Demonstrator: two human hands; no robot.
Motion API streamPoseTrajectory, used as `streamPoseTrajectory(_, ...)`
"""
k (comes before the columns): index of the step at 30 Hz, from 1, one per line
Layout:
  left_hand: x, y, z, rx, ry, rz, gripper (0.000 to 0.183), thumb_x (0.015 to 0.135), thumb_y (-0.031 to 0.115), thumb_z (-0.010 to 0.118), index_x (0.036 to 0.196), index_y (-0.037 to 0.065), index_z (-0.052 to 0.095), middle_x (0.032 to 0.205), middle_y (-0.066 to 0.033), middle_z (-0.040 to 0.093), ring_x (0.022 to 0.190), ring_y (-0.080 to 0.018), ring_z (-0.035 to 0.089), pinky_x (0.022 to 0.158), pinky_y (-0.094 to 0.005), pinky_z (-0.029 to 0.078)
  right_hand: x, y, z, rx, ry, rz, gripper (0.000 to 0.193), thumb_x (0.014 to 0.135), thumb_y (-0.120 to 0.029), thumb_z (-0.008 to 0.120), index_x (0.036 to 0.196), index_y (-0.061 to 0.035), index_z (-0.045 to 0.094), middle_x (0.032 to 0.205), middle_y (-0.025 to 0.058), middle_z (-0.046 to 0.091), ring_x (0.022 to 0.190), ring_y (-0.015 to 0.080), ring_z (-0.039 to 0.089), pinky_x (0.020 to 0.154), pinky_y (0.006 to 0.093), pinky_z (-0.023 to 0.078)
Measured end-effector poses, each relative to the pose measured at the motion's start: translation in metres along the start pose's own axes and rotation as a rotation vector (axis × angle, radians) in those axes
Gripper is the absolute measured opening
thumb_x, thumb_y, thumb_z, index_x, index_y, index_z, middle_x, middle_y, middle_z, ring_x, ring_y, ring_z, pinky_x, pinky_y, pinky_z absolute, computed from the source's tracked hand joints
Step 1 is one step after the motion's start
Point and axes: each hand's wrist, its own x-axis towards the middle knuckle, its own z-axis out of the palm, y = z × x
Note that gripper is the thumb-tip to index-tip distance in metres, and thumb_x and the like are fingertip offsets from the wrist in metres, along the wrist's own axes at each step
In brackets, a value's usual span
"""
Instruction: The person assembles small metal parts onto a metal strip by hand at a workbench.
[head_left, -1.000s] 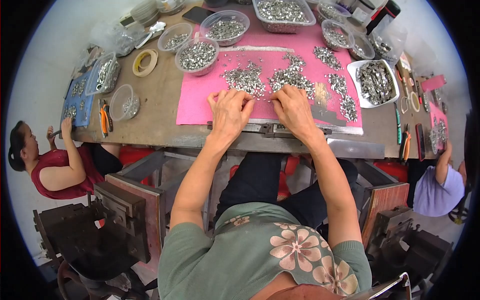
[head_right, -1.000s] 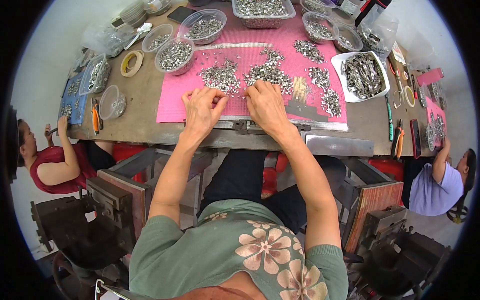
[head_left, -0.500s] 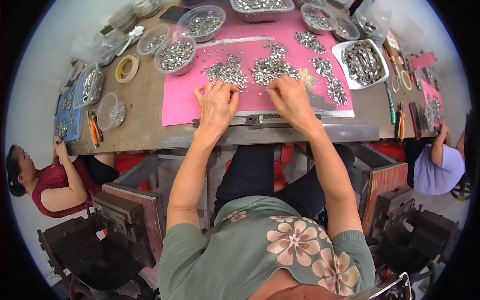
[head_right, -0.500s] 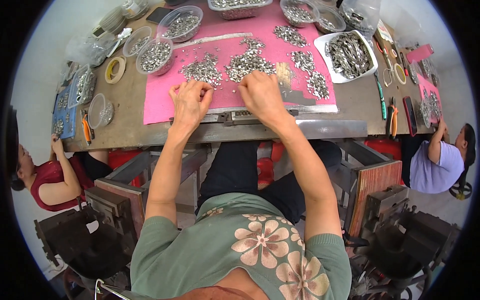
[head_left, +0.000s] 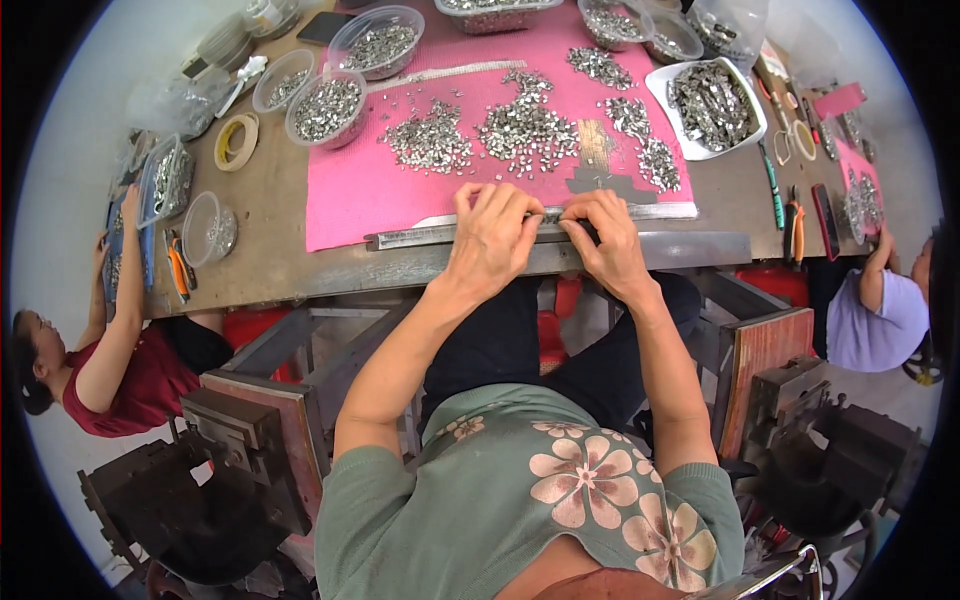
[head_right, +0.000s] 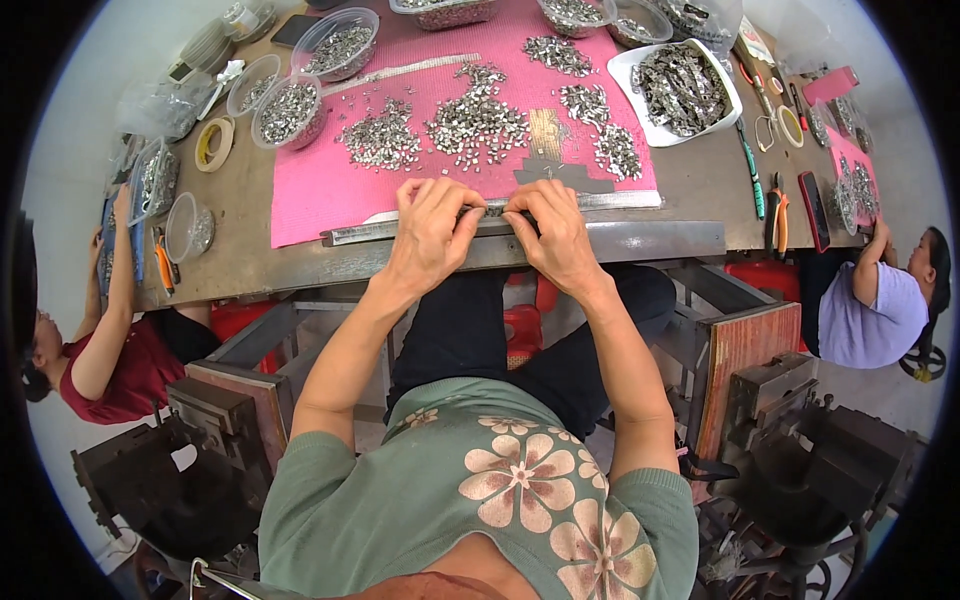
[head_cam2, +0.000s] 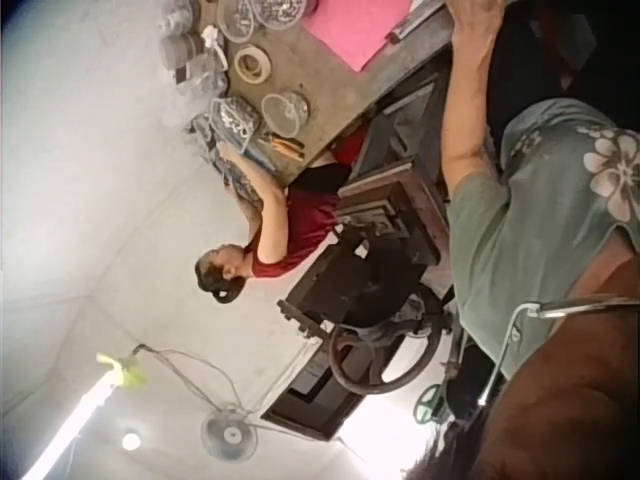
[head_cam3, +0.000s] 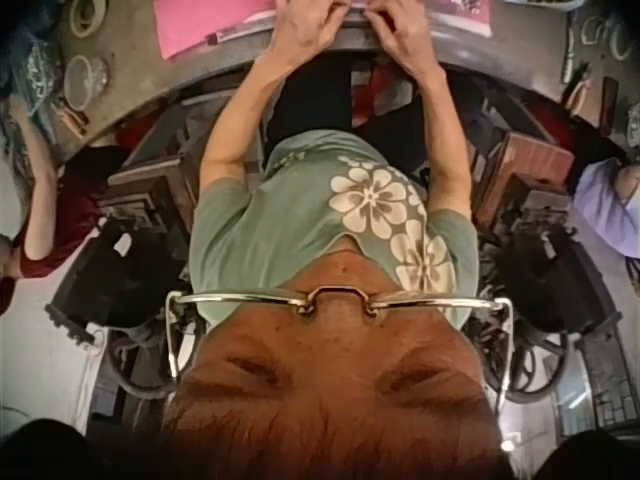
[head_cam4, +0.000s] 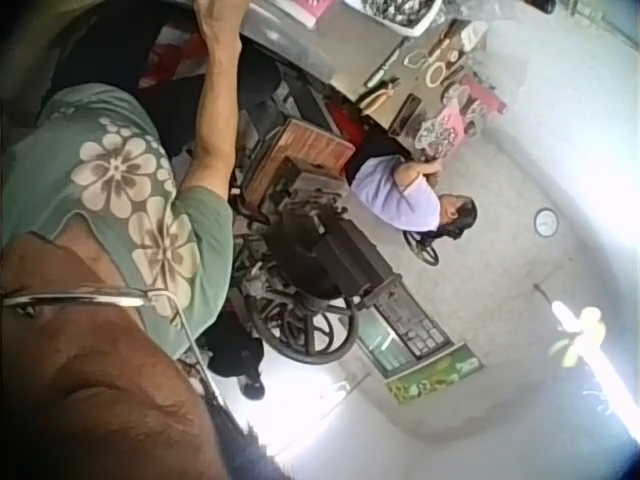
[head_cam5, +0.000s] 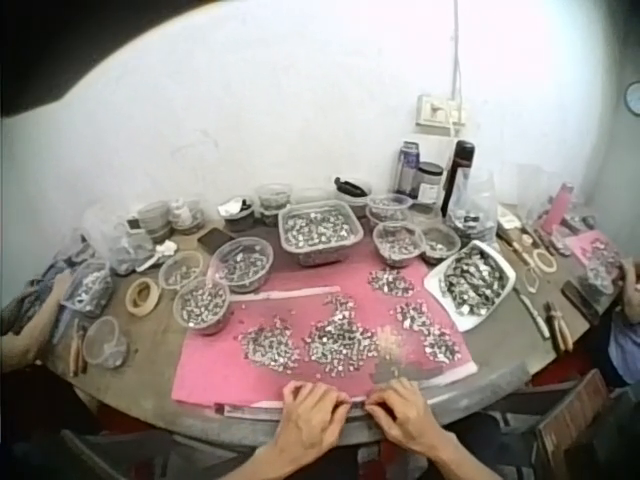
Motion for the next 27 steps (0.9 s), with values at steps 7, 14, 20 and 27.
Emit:
streamPoseTrajectory(7,0.005,0.004,0.011,-0.006,-0.013,0.073,0.013,0.084,0.008,0.075,0.094,0.008,0.067,0.089,-0.0029,0.061,0.088,-0.0221,0.06,0.097,-0.0439,0.036,-0.009,0.005,-0.002,0.104,0.141,0.059,0.012,0.086,-0.001,0.074,0.095,-0.0025,0.068,0.094,0.009,0.069,0.089,0.0274,0.064,0.083,0.0378,0.047)
streamPoseTrajectory(14,0.009,0.004,0.006,0.016,-0.06,0.082,0.011,0.084,0.009,0.075,0.092,0.009,0.067,0.088,-0.0029,0.06,0.087,-0.0219,0.06,0.098,-0.0442,0.036,-0.014,0.005,0.001,0.136,0.301,0.219,0.008,0.088,-0.001,0.072,0.096,-0.0017,0.068,0.091,0.0102,0.069,0.085,0.0278,0.065,0.079,0.0374,0.05)
streamPoseTrajectory(20,0.009,0.007,0.009,-0.136,-0.095,-0.06,0.026,0.086,0.013,0.077,0.109,0.008,0.067,0.087,-0.0038,0.064,0.085,-0.0223,0.062,0.099,-0.0445,0.037,-0.018,0.005,0.002,0.157,0.333,0.271,0.008,0.088,-0.001,0.072,0.095,-0.0018,0.068,0.089,0.0102,0.069,0.084,0.0278,0.065,0.079,0.0372,0.05)
streamPoseTrajectory(27,0.014,0.01,0.022,0.035,-0.051,-0.059,0.04,0.084,0.023,0.08,0.118,0.008,0.065,0.092,-0.0056,0.067,0.09,-0.0244,0.064,0.102,-0.0489,0.036,-0.014,0.01,-0.001,0.122,0.277,0.216,0.011,0.088,-0.002,0.073,0.098,-0.0008,0.069,0.092,0.0096,0.069,0.086,0.025,0.066,0.078,0.0348,0.05)
